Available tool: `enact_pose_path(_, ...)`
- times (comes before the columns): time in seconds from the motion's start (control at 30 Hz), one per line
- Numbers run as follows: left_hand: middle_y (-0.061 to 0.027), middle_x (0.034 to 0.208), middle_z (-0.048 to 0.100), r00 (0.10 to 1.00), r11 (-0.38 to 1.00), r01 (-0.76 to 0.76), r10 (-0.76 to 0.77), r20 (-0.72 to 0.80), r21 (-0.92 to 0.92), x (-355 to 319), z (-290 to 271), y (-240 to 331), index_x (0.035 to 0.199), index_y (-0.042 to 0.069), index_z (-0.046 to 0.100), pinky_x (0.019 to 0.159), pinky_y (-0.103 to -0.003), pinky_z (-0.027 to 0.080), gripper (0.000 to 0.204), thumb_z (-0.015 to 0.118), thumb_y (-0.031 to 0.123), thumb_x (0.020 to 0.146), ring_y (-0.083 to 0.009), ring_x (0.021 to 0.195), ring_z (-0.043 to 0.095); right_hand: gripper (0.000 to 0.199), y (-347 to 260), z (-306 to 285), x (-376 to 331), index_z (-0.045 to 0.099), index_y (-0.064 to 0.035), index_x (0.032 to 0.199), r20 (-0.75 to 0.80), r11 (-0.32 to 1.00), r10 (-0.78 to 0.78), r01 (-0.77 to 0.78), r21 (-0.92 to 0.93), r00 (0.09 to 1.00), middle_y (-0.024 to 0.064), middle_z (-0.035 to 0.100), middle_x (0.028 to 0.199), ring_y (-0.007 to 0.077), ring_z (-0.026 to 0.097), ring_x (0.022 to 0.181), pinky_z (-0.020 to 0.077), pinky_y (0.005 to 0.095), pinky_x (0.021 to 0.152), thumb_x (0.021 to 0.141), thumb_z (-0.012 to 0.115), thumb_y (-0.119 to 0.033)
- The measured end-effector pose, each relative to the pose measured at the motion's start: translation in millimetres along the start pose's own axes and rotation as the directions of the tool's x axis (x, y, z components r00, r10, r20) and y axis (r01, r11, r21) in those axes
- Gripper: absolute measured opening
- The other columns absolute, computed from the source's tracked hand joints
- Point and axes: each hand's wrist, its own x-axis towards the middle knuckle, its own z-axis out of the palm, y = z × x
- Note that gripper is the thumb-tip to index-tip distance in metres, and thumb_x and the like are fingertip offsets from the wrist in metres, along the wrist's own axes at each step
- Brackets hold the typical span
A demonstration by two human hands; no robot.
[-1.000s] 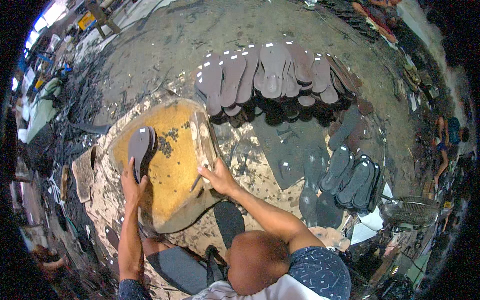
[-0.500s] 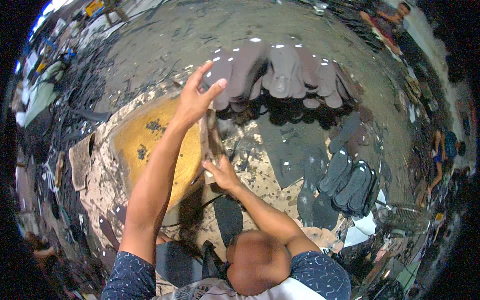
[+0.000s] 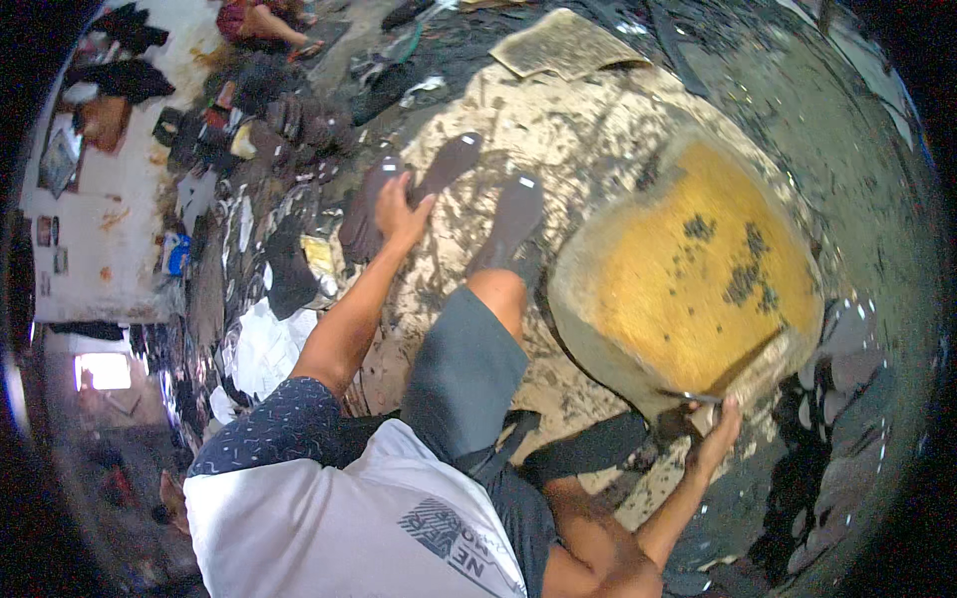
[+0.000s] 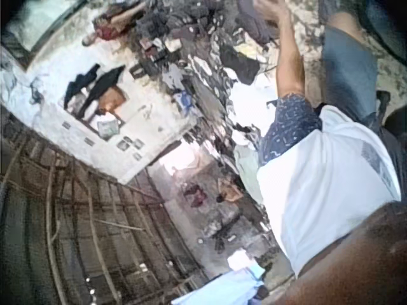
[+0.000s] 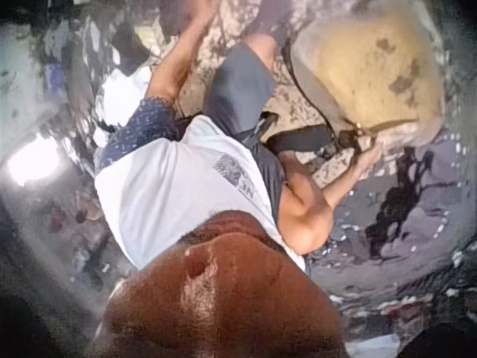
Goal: The person repeatedly hammers small metal pins into gray shoe soles placed on a wooden block. They pick up each sole, position it, strike the pin with a wooden mallet, then set the finished sole aside and repeat the process.
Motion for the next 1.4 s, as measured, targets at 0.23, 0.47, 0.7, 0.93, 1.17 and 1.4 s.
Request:
enact_pose_path(0.23,-0.0272,0.166,0.011,0.81,0.867,0.228,-0.421,0.409,0.442,-8.2,-42.7,-62.3,0.162,0.019,0.01,0.12,-0.066,0.013,0.117,0.082,0.052,0.077,-0.0498,0.152,0.011,0.034,-13.7,1.1,-10.1,0.057,-0.0056,0.105,-0.065,1.0,-0.007,0.006,-0.02,0.998,0.0066,0.062,0.092,0.0195,0.061,0.082,0.0531,0.0366,0.071,0.102,0.056,-0.039)
enact_pose_path(0.47,-0.0277,0.144,0.051,0.944,0.958,0.268,-0.239,0.225,-0.105,32.2,-40.8,-88.2,0.147,-0.005,0.038,0.109,-0.037,0.044,0.089,0.078,0.029,0.075,-0.0377,0.13,0.055,0.038,-10.3,-24.1,6.8,0.057,-0.0052,0.111,-0.073,0.995,0.026,-0.033,-0.095,0.997,0.0082,0.059,0.099,0.0211,0.063,0.082,0.055,0.0366,0.068,0.099,0.062,-0.041)
enact_pose_path(0.7,-0.0267,0.149,0.046,0.833,0.983,0.184,-0.166,0.527,0.019,42.7,-47.0,-166.4,0.16,0.007,0.014,0.114,-0.048,0.039,0.133,0.094,0.042,0.059,-0.0419,0.138,0.047,0.044,-2.5,-11.3,4.3,0.054,-0.0035,0.123,-0.034,0.996,0.054,-0.057,-0.074,0.998,0.0092,0.057,0.111,0.0221,0.061,0.093,0.0566,0.037,0.073,0.098,0.064,-0.039)
enact_pose_path(0.93,-0.027,0.144,0.053,0.904,0.999,0.012,-0.033,0.425,0.052,-5.5,-33.2,-88.4,0.161,0.015,0.016,0.107,-0.049,0.046,0.114,0.084,0.047,0.075,-0.0436,0.127,0.057,0.035,-0.2,-4.7,-1.3,0.06,-0.0103,0.107,-0.078,0.995,-0.014,0.007,-0.099,0.997,0.0054,0.064,0.1,0.0171,0.062,0.092,0.0546,0.0371,0.068,0.101,0.057,-0.045)
enact_pose_path(1.17,-0.0267,0.128,0.062,0.84,0.942,-0.335,0.304,0.45,-0.011,0.7,-32.8,62.2,0.157,0.012,0.029,0.1,-0.052,0.048,0.102,0.086,0.032,0.075,-0.0446,0.115,0.061,0.038,-6.4,-13.5,6.9,0.06,-0.0025,0.104,-0.021,0.988,-0.075,0.072,-0.134,0.997,0.0096,0.066,0.084,0.022,0.069,0.069,0.0568,0.0349,0.063,0.101,0.06,-0.041)
enact_pose_path(1.4,-0.0285,0.138,0.057,0.757,0.881,-0.427,0.471,0.453,-0.202,46.3,-27.4,146.9,0.16,0.014,0.023,0.104,-0.05,0.047,0.106,0.085,0.019,0.074,-0.0465,0.124,0.058,0.036,-14.8,1.1,-7.3,0.06,0.0025,0.103,0.091,0.982,-0.173,0.164,0.094,0.981,0.0126,0.069,0.076,0.0208,0.069,0.069,0.0571,0.0345,0.069,0.103,0.056,-0.034)
